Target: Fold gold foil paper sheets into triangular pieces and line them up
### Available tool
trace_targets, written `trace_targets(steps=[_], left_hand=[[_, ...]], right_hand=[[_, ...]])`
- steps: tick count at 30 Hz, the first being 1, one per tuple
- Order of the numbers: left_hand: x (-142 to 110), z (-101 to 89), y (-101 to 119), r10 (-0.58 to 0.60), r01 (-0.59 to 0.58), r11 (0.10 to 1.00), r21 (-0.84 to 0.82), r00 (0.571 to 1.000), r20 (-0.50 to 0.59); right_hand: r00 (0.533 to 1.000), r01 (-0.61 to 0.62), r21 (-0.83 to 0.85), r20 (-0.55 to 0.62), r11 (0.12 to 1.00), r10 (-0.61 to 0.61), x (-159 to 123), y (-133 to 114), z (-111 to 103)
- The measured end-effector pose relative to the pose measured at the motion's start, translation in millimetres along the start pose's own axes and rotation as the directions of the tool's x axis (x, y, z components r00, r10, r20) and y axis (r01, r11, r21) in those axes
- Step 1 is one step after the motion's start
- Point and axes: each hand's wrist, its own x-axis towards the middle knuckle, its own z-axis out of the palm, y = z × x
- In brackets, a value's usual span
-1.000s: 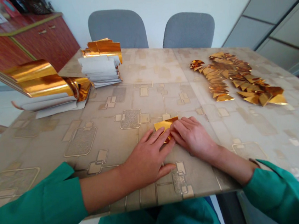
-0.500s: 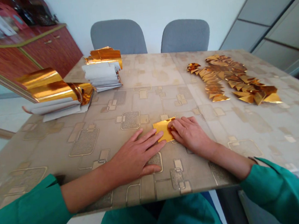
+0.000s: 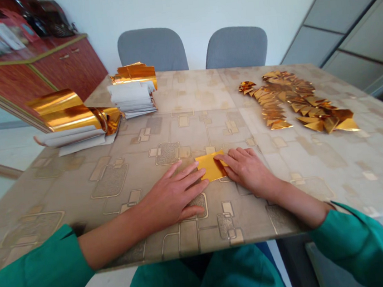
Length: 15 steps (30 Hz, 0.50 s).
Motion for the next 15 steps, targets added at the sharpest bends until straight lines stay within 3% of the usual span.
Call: trace_targets(steps=[10, 15], left_hand=[[7.6, 1.4, 0.6, 0.048, -0.05, 0.997, -0.051, 0.998, -0.035], [8.3, 0.5, -0.8, 0.055, -0.06, 0.994, -0.094, 0.997, -0.057]], right_hand=[[0.999, 0.031, 0.068, 0.018, 0.997, -0.032, 1.6, 7.6, -0.3], [1.0, 0.0, 0.244, -0.005, 0.97, 0.001, 3.0, 12.7, -4.7]])
